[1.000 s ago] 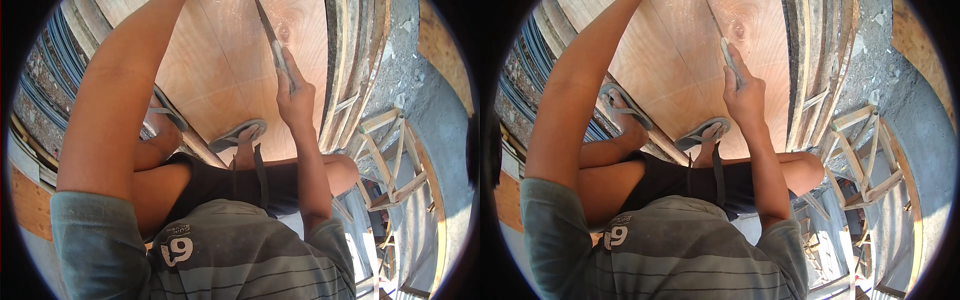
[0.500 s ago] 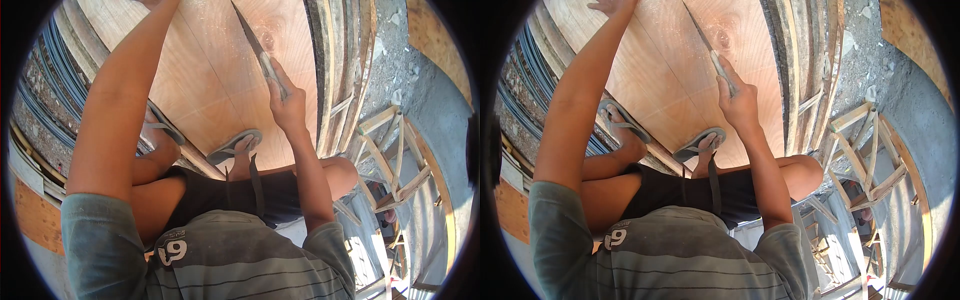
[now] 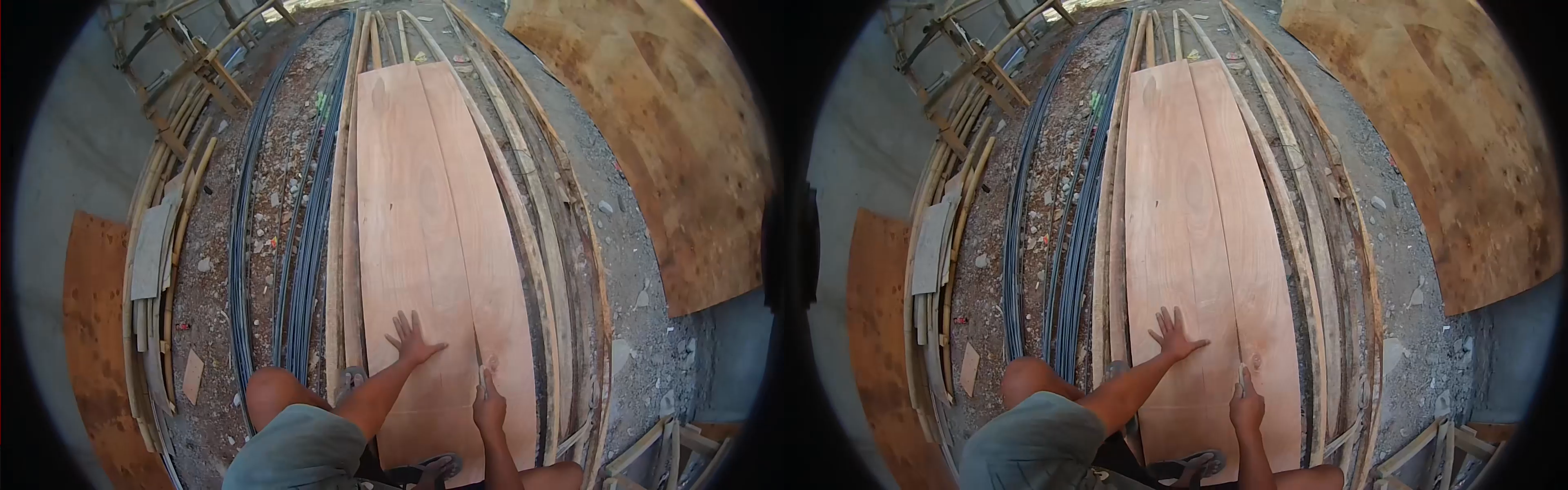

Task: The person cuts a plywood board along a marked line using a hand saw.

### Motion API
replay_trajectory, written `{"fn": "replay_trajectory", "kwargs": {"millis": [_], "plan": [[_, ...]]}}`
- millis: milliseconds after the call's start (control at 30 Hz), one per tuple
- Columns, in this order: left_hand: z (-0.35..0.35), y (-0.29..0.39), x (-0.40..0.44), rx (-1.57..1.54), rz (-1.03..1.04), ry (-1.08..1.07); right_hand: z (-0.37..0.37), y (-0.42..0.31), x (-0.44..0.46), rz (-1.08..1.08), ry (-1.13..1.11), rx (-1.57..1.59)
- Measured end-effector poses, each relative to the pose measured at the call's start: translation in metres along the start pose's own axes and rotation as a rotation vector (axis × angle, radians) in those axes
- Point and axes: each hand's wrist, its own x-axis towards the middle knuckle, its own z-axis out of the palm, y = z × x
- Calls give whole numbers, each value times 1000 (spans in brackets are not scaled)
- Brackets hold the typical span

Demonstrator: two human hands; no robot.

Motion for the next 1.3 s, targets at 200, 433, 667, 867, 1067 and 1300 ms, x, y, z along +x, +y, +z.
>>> {"fn": "replay_trajectory", "kwargs": {"millis": [200, 433, 667, 867, 1067, 1300], "plan": [[15, -20, -86, 117, -60, -248, -6, -2, 3, 42, -151, -127], [24, 8, -77, -54, -213, -356, -10, 14, -1, 74, -215, -140], [18, 7, -74, 19, -247, -388, -11, 4, 18, 6, -355, -192], [33, -4, -75, 26, -171, -277, -15, -18, 16, 45, -360, -227], [69, -12, -48, 175, -264, -274, -2, -6, 15, 20, -239, -175], [59, 9, -55, 346, -330, -271, 7, -1, 3, 152, -130, -98]]}}
